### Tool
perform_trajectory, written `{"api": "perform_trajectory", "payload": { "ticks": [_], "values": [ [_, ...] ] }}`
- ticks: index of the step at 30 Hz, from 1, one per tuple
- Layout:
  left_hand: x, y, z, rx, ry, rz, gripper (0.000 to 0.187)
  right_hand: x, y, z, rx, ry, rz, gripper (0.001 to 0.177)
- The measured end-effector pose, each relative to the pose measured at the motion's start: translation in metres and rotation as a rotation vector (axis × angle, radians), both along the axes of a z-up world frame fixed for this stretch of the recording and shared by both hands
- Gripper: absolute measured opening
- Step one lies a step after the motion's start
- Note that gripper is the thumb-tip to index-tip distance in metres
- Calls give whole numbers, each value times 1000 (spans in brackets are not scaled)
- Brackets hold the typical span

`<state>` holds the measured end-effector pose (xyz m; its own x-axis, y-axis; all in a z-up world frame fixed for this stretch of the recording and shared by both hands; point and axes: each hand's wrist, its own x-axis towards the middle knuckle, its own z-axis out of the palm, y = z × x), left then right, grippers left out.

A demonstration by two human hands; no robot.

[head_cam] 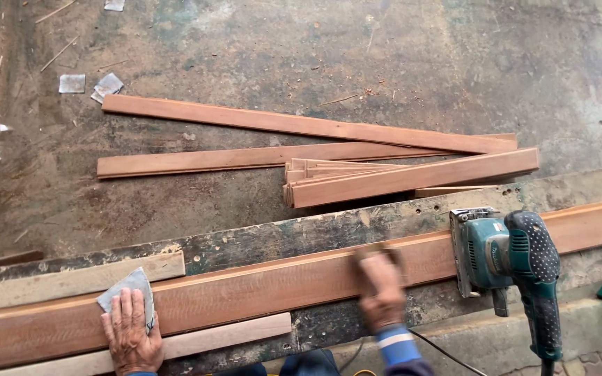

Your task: Sanding wooden planks using both a power sander and manual sandpaper.

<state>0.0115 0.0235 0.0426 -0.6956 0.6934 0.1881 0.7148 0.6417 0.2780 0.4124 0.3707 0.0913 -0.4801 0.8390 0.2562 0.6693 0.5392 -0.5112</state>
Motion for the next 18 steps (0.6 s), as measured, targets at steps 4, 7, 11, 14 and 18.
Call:
{"api": "perform_trajectory", "payload": {
  "ticks": [4, 7, 11, 14, 18],
  "values": [
    [3, 13, 23, -14, -17, 31, 67, 16, 33, 25, 54, -148, -275, 44],
    [5, 10, 23, -19, -30, 33, 67, -45, -20, 5, -68, 39, -300, 35],
    [4, 8, 23, -54, -35, 11, 73, -112, -90, -14, 16, 69, 311, 65],
    [1, 10, 23, -55, -49, -9, 75, -91, -65, -9, 7, 79, 428, 68],
    [3, 6, 19, -74, -60, 22, 72, 6, 27, -2, 145, 83, -7, 39]
  ]
}}
